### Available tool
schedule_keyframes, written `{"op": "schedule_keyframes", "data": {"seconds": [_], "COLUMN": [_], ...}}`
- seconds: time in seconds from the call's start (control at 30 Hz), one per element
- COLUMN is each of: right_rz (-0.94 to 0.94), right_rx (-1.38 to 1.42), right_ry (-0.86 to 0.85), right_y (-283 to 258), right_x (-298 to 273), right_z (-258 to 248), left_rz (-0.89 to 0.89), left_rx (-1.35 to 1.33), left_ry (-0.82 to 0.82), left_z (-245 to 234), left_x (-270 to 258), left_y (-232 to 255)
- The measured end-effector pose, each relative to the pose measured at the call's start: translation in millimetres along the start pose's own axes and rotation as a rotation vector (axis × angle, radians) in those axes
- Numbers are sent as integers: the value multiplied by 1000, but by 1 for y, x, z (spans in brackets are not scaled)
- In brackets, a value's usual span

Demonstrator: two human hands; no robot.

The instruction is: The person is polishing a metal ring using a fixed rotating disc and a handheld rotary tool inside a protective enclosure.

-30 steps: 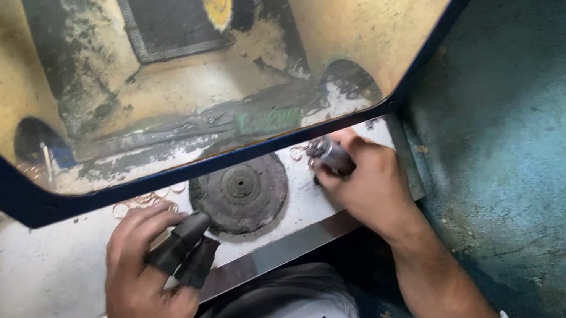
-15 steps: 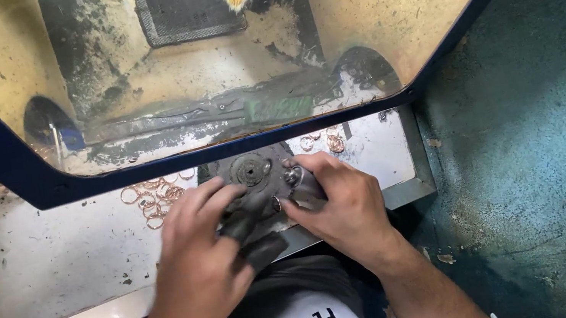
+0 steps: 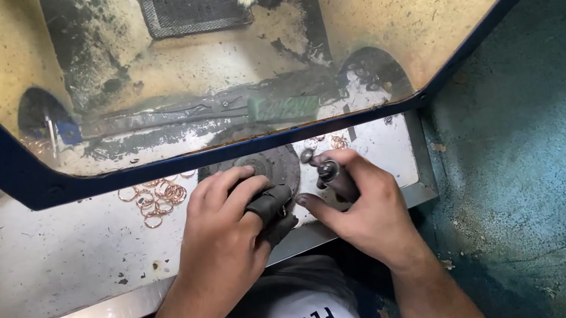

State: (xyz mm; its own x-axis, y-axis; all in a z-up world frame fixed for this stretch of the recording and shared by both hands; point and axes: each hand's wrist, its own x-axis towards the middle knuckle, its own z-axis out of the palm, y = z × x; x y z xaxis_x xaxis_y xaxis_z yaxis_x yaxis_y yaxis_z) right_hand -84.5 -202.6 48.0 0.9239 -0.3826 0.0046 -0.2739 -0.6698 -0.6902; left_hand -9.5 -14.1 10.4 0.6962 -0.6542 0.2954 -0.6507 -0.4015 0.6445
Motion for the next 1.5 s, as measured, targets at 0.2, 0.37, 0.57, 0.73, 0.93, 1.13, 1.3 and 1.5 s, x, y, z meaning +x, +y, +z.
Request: {"op": "schedule_keyframes", "data": {"seconds": [0.2, 0.37, 0.57, 0.73, 0.93, 1.13, 1.3, 1.5], "right_rz": [-50, 133, 42, 131, -205, -206, -233, -593], "right_rx": [-37, -116, -131, -509, -644, -578, -402, -324], "right_ry": [-17, -112, 61, 58, 160, 161, 85, 160], "right_y": [-2, -6, 10, 25, 36, 31, 34, 36], "right_x": [1, 0, 16, 36, 40, 42, 21, -1], "right_z": [6, 3, -1, 1, 11, 2, -15, -7], "left_rz": [-4, 86, 62, 45, 52, 40, 32, 45], "left_rx": [13, -122, -127, -117, -123, -116, -151, -202], "left_ry": [-24, -2, -11, -53, -6, -55, -33, -3], "left_z": [1, -4, -1, -1, -2, 0, 1, -5], "left_x": [-4, -2, -4, -6, -5, -6, -5, -1], "left_y": [-1, -10, -13, -14, -12, -13, -14, -13]}}
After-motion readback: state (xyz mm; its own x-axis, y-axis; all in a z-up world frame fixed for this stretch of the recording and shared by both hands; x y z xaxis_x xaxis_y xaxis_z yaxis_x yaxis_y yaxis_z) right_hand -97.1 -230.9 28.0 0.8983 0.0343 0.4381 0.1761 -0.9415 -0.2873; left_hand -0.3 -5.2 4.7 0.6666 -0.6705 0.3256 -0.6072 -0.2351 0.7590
